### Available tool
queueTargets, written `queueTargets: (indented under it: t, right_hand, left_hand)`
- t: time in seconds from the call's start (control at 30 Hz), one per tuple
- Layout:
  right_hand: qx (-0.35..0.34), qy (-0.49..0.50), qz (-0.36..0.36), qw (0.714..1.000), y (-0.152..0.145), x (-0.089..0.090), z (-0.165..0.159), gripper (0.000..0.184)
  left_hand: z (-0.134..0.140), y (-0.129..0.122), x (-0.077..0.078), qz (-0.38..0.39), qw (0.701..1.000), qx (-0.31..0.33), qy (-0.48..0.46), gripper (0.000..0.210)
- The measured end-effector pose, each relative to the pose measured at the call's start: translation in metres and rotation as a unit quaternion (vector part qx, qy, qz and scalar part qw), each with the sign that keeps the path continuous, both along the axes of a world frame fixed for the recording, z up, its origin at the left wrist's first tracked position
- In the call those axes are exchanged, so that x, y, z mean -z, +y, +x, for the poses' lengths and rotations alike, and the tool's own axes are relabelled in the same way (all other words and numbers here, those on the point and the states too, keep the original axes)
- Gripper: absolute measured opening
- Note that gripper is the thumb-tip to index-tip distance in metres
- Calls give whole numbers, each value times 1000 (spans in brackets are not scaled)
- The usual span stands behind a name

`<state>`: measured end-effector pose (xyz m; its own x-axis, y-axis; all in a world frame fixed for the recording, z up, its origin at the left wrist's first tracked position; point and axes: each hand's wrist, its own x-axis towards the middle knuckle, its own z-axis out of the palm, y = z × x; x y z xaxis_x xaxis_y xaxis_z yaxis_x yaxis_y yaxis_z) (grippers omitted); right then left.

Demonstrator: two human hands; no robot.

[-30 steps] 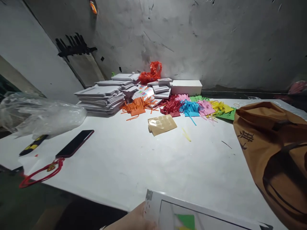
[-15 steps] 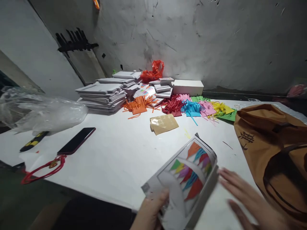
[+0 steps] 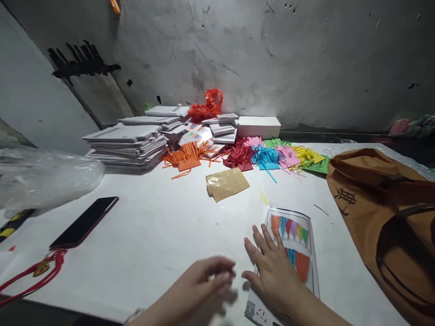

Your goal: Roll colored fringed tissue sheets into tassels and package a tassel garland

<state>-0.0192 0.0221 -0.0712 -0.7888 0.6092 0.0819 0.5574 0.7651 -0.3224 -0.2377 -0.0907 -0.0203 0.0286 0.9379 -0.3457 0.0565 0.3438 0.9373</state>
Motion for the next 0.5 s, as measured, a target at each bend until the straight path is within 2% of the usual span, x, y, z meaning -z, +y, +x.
queueTargets:
  t: [0.07,0.13,0.2,0.23,0.3,0.37,0.4,0.43,0.5]
  right_hand:
    - [-11,52,10,999,0,-1,-2,66]
    - [-19,102,24,994,0,-4,-1,56]
    - [-12,140,42,989,1,-7,9,35]
    - [7,159,56,986,2,-7,19,32]
    - [110,206,90,968,6,0,44,35]
    - [275,243,106,924,12,13,70,52]
    - [335,252,96,903,15,20,81,63]
    - [362,256,85,892,16,26,88,69]
    - [353,287,55,889,17,28,94,65]
  left_hand:
    - [13,46,-3,70,994,9,84,39]
    - [31,88,-1,89,990,13,112,45]
    - [48,117,5,101,986,27,129,51]
    - [55,126,8,108,984,33,136,53]
    - [66,135,16,123,981,40,145,56]
    - [73,136,21,131,980,41,142,65]
    - [76,134,22,133,981,43,135,71]
    - [79,130,21,136,982,45,124,75]
    - [84,118,16,175,981,40,80,74]
